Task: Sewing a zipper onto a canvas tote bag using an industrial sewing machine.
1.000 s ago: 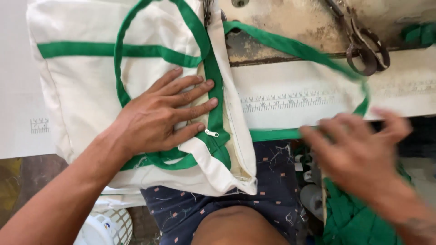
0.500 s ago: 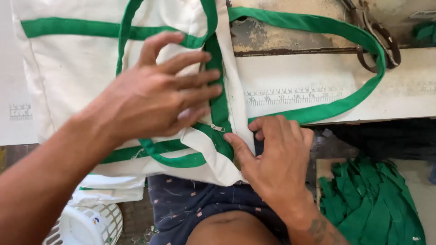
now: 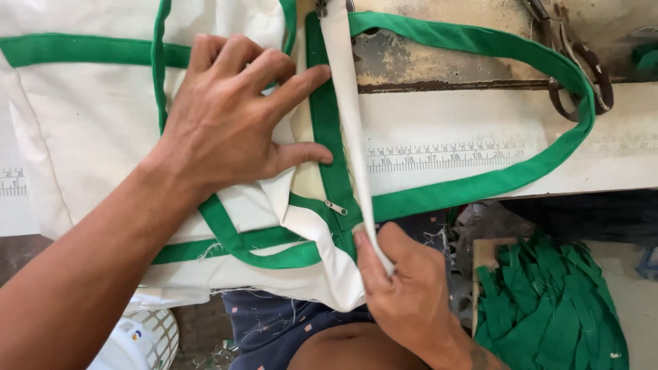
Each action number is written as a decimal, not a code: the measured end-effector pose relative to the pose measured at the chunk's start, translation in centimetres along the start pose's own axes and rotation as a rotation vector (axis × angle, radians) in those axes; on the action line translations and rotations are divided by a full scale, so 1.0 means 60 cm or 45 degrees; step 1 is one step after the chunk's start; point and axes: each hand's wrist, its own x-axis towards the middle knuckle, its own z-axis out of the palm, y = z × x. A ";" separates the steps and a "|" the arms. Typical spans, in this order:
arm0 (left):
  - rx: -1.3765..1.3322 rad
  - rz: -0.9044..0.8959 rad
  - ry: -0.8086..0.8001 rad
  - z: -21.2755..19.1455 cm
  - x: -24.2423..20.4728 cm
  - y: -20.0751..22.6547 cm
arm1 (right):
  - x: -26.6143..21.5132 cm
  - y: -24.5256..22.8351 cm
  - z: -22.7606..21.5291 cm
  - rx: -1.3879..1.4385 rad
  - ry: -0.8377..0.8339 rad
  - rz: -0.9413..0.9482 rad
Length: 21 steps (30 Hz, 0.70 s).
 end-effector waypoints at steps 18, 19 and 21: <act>-0.393 0.026 -0.042 -0.010 0.011 0.004 | 0.027 -0.035 0.010 -0.976 -0.452 -0.651; -0.391 0.025 -0.071 -0.009 0.011 0.002 | 0.032 -0.043 0.002 -0.968 -0.439 -0.751; -0.386 0.035 -0.098 -0.006 0.011 0.000 | 0.038 -0.049 0.001 -0.958 -0.415 -0.847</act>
